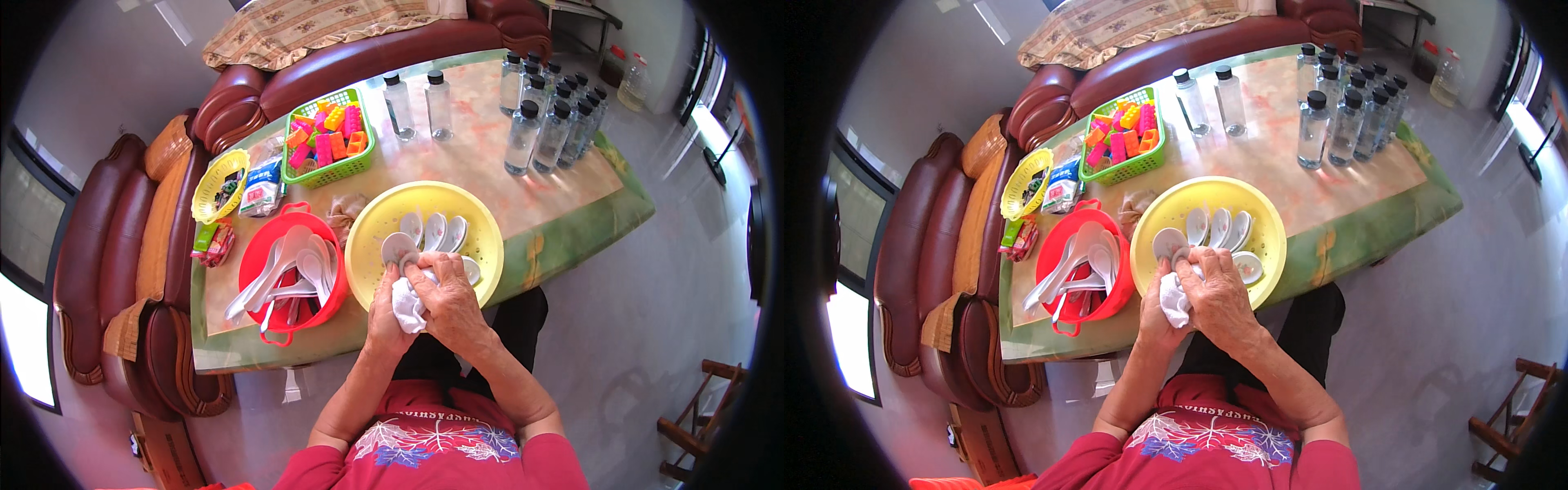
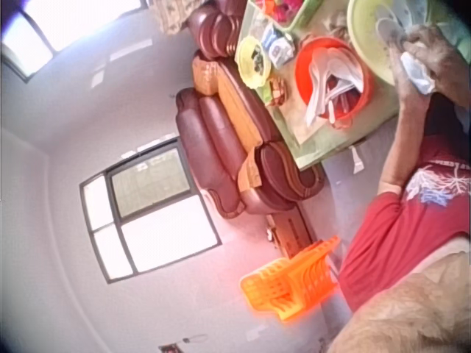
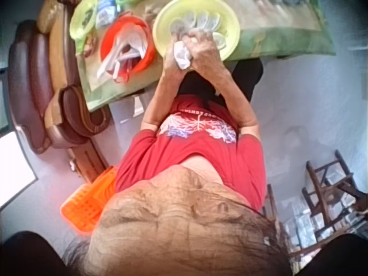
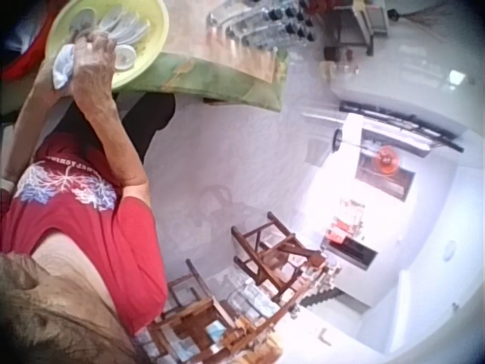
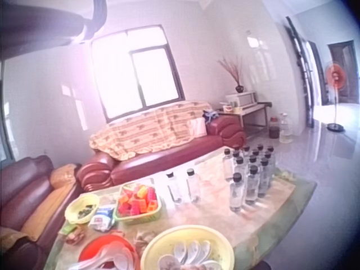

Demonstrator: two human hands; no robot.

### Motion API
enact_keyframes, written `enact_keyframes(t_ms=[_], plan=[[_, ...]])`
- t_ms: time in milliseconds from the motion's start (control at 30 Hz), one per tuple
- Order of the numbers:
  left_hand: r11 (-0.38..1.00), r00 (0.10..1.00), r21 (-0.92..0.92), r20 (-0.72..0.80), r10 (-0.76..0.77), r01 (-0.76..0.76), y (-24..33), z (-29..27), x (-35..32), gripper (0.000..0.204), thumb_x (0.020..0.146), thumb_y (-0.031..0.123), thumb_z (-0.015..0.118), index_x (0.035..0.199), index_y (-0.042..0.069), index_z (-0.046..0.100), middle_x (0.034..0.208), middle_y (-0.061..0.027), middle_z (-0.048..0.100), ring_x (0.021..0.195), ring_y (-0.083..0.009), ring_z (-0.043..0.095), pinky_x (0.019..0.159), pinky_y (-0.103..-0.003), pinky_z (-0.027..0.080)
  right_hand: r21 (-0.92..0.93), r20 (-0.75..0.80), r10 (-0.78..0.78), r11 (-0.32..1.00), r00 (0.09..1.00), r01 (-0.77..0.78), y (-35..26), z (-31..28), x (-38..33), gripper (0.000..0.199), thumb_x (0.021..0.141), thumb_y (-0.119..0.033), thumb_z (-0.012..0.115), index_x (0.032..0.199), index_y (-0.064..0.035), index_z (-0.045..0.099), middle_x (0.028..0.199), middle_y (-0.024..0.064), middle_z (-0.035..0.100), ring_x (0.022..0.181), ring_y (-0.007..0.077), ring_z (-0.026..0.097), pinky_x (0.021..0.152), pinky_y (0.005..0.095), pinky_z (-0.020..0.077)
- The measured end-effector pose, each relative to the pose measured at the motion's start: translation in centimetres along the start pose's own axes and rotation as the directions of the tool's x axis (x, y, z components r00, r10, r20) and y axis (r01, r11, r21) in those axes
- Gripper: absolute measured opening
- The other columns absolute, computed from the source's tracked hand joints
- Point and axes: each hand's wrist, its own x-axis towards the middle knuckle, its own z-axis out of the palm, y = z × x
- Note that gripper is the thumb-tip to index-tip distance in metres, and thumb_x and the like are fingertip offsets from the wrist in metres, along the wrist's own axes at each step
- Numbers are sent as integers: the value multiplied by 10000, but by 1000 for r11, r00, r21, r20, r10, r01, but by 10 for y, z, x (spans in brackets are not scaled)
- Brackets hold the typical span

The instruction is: The person sits on the floor and wipes white plastic spoons with a white cloth. They pick up spoons from a yellow colander, wipe them, and place them into a red basket. The process is repeated for multiple spoons.

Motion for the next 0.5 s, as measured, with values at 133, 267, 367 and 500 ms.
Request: enact_keyframes(t_ms=[133, 267, 367, 500], plan=[[998, 999, 58, -2, 35, -35, 0, 9, -2, 464, 994, 358, 303, 1273, 3, 410, 1261, -173, 506, 1174, -276, 488, 1005, -405, 394, 41, 123, -1, 999, 992, -4, -7, -6, -12, 433, 626, -10, 644, 1052, 38, 588, 1030, 149, 505, 990, 328, 479, 861, 389, 430], [994, 998, 96, -19, 61, -59, 0, 14, -3, 467, 997, 365, 288, 1296, 13, 361, 1265, -186, 496, 1188, -285, 477, 996, -427, 401, 174, 201, -29, 985, 979, -6, -9, -14, -28, 461, 623, 23, 643, 1080, 13, 584, 1027, 132, 501, 966, 322, 475, 854, 400, 429], [984, 998, 174, 38, 42, -48, 2, 7, -3, 515, 981, 435, 291, 1390, 125, 267, 1312, -192, 455, 1228, -306, 441, 956, -499, 428, 286, 234, -78, 958, 969, 8, -5, -21, -40, 449, 625, 39, 661, 1067, -10, 600, 1012, 121, 511, 972, 323, 492, 871, 395, 424], [988, 999, 151, 21, -31, 27, 1, 14, -6, 537, 974, 456, 302, 1367, 91, 327, 1250, -186, 506, 1144, -301, 517, 934, -449, 452, 335, 159, -61, 942, 985, 4, 0, -24, -38, 383, 642, 13, 679, 1017, -11, 608, 998, 125, 518, 964, 331, 514, 869, 404, 419]])
